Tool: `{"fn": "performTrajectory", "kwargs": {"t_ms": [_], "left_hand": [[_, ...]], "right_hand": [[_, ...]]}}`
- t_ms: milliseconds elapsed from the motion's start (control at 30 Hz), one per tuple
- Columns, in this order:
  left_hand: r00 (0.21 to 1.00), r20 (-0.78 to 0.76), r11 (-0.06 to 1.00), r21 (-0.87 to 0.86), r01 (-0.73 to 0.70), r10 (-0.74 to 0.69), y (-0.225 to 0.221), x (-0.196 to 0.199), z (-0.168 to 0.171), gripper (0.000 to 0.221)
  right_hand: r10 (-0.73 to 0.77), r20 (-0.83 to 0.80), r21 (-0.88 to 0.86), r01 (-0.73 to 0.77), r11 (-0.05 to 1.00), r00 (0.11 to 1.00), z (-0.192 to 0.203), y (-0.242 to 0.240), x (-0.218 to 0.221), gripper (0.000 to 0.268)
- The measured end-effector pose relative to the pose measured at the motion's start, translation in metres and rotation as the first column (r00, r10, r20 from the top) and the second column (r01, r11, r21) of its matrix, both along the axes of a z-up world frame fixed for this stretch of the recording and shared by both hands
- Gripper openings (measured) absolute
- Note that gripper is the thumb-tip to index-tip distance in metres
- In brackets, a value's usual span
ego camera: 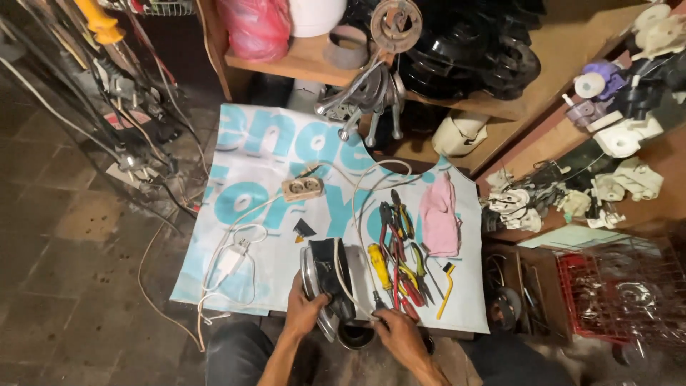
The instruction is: Reassembling an electric iron by aligning the soleplate with the housing and fastening it with screws.
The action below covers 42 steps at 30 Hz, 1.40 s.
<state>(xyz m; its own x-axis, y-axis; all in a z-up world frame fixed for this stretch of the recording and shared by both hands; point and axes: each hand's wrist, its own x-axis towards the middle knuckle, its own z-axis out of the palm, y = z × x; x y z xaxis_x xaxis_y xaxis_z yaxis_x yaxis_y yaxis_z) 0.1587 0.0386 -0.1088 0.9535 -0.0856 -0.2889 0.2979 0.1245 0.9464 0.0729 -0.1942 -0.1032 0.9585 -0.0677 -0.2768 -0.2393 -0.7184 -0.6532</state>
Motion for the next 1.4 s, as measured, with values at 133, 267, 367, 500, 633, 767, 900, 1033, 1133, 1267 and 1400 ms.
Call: {"fn": "performTrajectory", "kwargs": {"t_ms": [133, 267, 367, 500, 633, 767, 900, 1033, 1133, 1267, 1400], "left_hand": [[0.997, -0.015, 0.997, -0.035, 0.074, -0.075, -0.005, 0.02, 0.008, 0.093], [0.985, 0.001, 0.972, 0.162, 0.168, -0.171, -0.003, 0.034, 0.015, 0.099], [0.975, -0.056, 0.944, 0.244, 0.221, -0.214, 0.0, 0.036, 0.025, 0.097], [0.968, 0.015, 0.898, 0.375, 0.228, -0.252, -0.001, 0.025, 0.058, 0.039], [0.964, -0.006, 0.837, 0.494, 0.235, -0.267, 0.001, 0.014, 0.014, 0.044], [0.98, -0.023, 0.843, 0.507, 0.18, -0.196, -0.008, -0.003, -0.01, 0.047], [0.996, -0.011, 0.868, 0.491, 0.081, -0.086, -0.022, -0.014, 0.001, 0.042], [0.994, -0.004, 0.867, 0.49, 0.094, -0.106, -0.035, -0.022, 0.003, 0.051], [0.993, 0.066, 0.872, 0.486, 0.056, -0.1, -0.046, -0.019, 0.012, 0.049], [1.0, 0.007, 0.876, 0.483, 0.005, -0.01, -0.059, 0.0, -0.011, 0.068], [0.999, 0.043, 0.858, 0.513, -0.033, 0.013, -0.057, 0.021, -0.002, 0.055]], "right_hand": [[-0.025, 0.049, 0.028, 0.024, 0.999, 0.999, -0.005, 0.002, 0.009, 0.025], [-0.071, -0.046, 0.148, 0.077, 0.986, 0.996, -0.006, 0.001, 0.015, 0.039], [-0.061, -0.033, 0.149, 0.065, 0.987, 0.998, -0.015, 0.0, 0.013, 0.041], [-0.049, 0.005, 0.198, 0.047, 0.979, 0.999, -0.022, -0.001, 0.008, 0.036], [-0.065, -0.017, 0.214, 0.067, 0.975, 0.998, 0.014, 0.006, 0.002, 0.039], [-0.121, 0.045, 0.228, 0.108, 0.968, 0.992, 0.023, 0.009, -0.003, 0.037], [-0.209, 0.059, 0.284, 0.184, 0.941, 0.976, 0.028, 0.009, -0.006, 0.036], [-0.251, 0.095, 0.419, 0.19, 0.888, 0.963, 0.0, -0.001, -0.007, 0.035], [-0.261, 0.01, 0.368, 0.239, 0.899, 0.965, 0.006, -0.003, -0.004, 0.037], [-0.315, -0.027, 0.437, 0.294, 0.85, 0.949, -0.006, -0.012, -0.006, 0.039], [-0.337, -0.021, 0.531, 0.296, 0.794, 0.941, -0.013, -0.01, -0.003, 0.041]]}}
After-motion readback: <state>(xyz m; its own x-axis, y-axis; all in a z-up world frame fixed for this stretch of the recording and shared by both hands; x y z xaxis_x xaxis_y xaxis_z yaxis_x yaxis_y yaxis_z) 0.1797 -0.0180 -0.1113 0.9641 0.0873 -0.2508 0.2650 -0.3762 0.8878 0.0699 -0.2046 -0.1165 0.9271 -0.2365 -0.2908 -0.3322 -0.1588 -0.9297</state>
